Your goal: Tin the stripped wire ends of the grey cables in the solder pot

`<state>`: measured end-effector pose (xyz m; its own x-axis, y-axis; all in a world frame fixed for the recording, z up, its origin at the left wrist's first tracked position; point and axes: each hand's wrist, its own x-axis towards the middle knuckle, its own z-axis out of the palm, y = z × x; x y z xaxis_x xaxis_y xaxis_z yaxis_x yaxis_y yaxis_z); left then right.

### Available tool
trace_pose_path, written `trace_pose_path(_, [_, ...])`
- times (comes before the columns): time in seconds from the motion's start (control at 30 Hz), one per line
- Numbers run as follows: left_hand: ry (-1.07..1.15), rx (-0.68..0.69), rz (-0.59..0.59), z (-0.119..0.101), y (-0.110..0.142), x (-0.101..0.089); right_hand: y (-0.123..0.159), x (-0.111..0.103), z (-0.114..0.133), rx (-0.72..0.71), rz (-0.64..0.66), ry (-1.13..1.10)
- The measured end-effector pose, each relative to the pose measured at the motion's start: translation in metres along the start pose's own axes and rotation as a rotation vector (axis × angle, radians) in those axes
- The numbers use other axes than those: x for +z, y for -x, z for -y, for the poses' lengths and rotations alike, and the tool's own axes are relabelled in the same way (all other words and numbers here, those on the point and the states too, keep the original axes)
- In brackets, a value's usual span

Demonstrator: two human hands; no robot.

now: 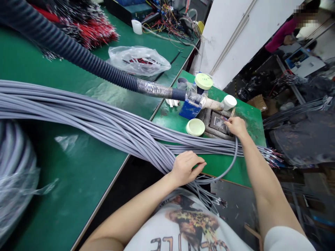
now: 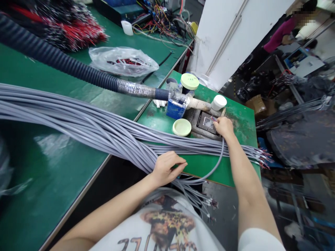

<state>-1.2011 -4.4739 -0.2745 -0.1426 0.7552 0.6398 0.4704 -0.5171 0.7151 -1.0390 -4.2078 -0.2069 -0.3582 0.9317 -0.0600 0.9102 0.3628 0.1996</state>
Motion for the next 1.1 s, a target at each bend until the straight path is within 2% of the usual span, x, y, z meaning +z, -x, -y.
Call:
trace_pose_path(0.5, [-0.026,-0.002,-0.016,-0.002,-0.002,-0.001,-0.008,0.008,0.0,0.001,0.019,-0.001])
trace_pose_path(0.67, [-0.013,-0.018,-0.005,0.001,0.001,0.001,0.0,-0.001,-0.002,-0.033,-0.033,-0.054])
trace_pose_path(0.8, [0.008,-0.026,-0.019,0.003,0.002,0.001,0.035,-0.022,-0.001,-0.126,-0.15,-0.319])
trace_pose_path(0.97, [0.079,-0.05,-0.031,-0.001,0.0,0.0,0.11,-0.049,0.015,-0.166,-0.206,-0.723])
trace_pose_path(1.03, [0.189,-0.158,-0.068,-0.006,-0.005,0.003,0.139,-0.053,0.026,-0.148,-0.209,-0.827])
trace_pose_path(1.1, [0.428,-0.363,-0.121,-0.015,-0.011,0.01,0.162,-0.054,0.038,-0.124,-0.205,-0.923])
